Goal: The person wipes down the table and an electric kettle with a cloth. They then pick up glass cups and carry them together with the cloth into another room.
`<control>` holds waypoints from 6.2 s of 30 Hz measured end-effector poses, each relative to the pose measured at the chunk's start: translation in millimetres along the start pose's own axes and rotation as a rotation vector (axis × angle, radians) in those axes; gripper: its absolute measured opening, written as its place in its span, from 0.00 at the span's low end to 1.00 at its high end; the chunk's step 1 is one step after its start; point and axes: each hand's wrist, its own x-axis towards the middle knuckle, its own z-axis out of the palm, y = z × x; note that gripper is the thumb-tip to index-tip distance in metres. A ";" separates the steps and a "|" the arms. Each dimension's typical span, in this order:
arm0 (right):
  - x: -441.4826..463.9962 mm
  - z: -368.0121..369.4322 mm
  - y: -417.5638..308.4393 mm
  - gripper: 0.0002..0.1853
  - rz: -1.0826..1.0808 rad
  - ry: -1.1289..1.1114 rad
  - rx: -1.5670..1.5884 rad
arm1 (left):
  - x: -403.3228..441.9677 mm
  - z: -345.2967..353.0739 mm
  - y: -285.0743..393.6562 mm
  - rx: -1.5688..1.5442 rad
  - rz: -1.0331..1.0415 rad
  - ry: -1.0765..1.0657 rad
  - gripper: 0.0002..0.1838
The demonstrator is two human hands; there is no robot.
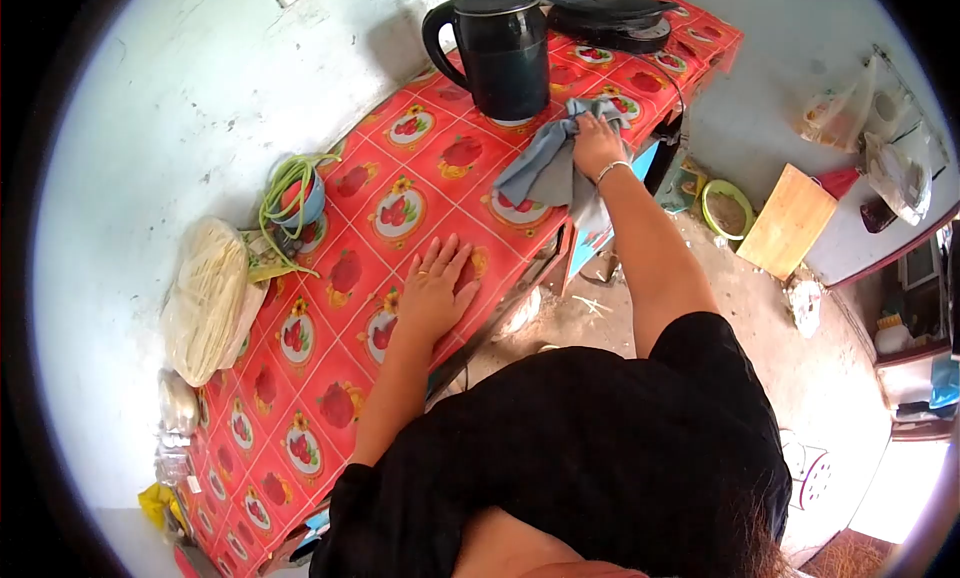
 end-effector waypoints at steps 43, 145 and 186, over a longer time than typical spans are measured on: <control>25.0 -6.4 -24.7 0.37 -0.001 -0.131 -0.108 | -2.3 -0.3 0.7 0.037 -0.055 -0.001 0.37; 150.2 91.5 -272.6 0.58 -0.625 -0.166 1.105 | -234.4 -53.5 7.0 0.020 -1.475 0.492 0.27; -273.0 -50.0 -393.4 0.41 -1.740 -0.590 0.006 | -337.5 -33.4 37.1 -0.066 -1.038 0.429 0.25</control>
